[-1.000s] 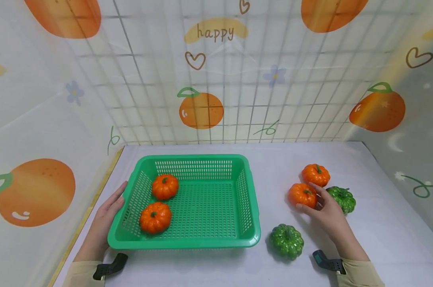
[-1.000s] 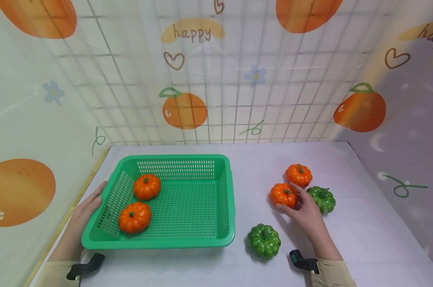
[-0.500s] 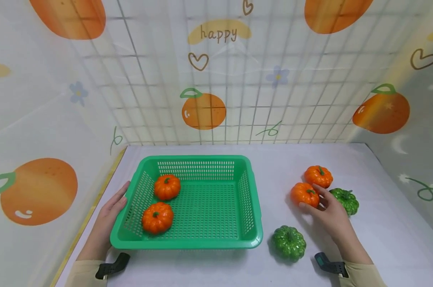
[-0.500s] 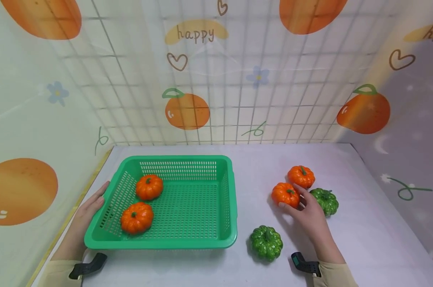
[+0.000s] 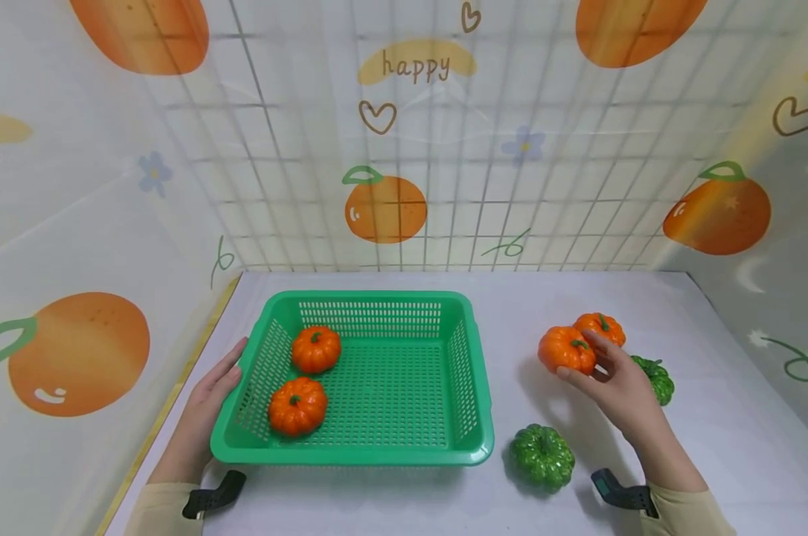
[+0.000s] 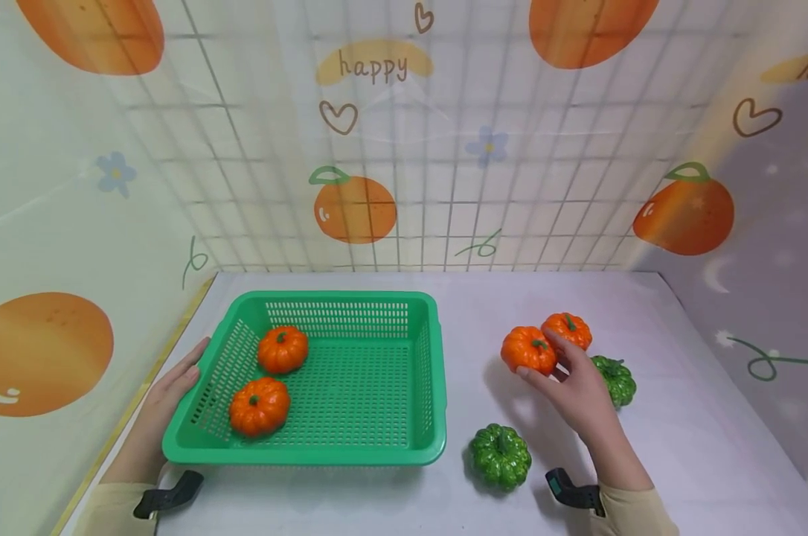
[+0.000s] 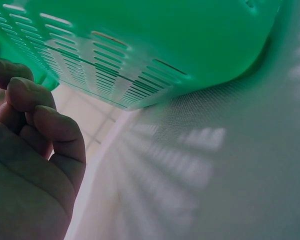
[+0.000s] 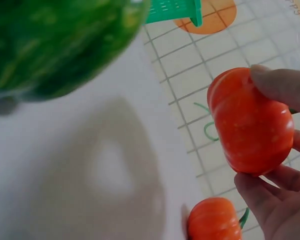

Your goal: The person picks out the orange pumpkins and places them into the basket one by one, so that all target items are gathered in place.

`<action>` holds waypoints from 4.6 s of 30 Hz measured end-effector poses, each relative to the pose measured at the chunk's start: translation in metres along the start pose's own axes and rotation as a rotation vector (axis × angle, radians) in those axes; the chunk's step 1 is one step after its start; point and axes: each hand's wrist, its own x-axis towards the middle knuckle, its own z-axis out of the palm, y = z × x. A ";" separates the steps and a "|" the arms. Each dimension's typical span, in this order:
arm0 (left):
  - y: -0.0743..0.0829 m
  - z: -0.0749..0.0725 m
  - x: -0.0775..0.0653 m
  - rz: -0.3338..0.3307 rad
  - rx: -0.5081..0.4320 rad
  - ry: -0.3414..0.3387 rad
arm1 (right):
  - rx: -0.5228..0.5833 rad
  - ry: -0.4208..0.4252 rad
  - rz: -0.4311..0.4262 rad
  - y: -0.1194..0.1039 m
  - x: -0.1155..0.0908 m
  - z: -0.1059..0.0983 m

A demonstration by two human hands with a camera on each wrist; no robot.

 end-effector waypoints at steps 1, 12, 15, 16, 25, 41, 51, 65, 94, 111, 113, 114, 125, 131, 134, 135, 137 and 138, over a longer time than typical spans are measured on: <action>0.000 0.000 0.000 -0.001 0.005 0.001 | -0.004 -0.001 -0.010 -0.002 0.000 -0.001; -0.001 0.000 0.000 -0.005 0.009 0.011 | -0.030 -0.027 -0.109 -0.033 0.016 -0.006; 0.000 0.001 -0.001 -0.006 0.017 0.015 | -0.010 -0.051 -0.149 -0.043 0.023 -0.004; 0.000 0.001 -0.001 -0.009 0.013 0.014 | -0.003 -0.058 -0.154 -0.047 0.025 -0.003; 0.002 -0.001 0.001 -0.018 0.007 0.005 | 0.083 -0.175 -0.207 -0.080 0.042 0.007; 0.002 0.001 0.000 -0.007 0.014 0.013 | 0.015 -0.344 -0.364 -0.145 0.071 0.052; 0.002 0.002 0.000 0.002 0.006 0.009 | -0.020 -0.440 -0.464 -0.170 0.084 0.094; 0.000 0.000 -0.001 -0.020 -0.006 0.003 | -0.104 -0.613 -0.441 -0.178 0.092 0.146; -0.002 0.000 0.000 0.020 -0.006 0.003 | -0.323 -0.602 -0.429 -0.157 0.096 0.184; -0.001 0.002 -0.001 0.023 -0.005 0.007 | -0.444 -0.604 -0.486 -0.157 0.093 0.187; 0.000 0.002 -0.001 0.022 0.000 0.007 | -0.450 -0.604 -0.487 -0.157 0.093 0.187; 0.000 0.002 -0.001 0.020 0.000 0.007 | -0.451 -0.604 -0.488 -0.156 0.092 0.187; -0.001 0.001 -0.002 -0.004 -0.032 0.006 | -0.406 -0.608 -0.478 -0.158 0.093 0.182; -0.002 0.003 0.000 0.003 -0.042 0.001 | -0.212 -0.622 -0.395 -0.157 0.096 0.164; -0.001 0.003 -0.001 0.003 -0.027 0.012 | -0.099 -0.637 -0.371 -0.160 0.094 0.150; -0.001 0.003 -0.001 0.001 -0.020 0.016 | -0.075 -0.638 -0.367 -0.161 0.093 0.144; 0.000 0.004 -0.001 0.003 -0.024 0.016 | -0.036 -0.634 -0.367 -0.162 0.091 0.133; 0.000 0.004 -0.001 0.000 -0.021 0.017 | -0.023 -0.630 -0.370 -0.162 0.089 0.128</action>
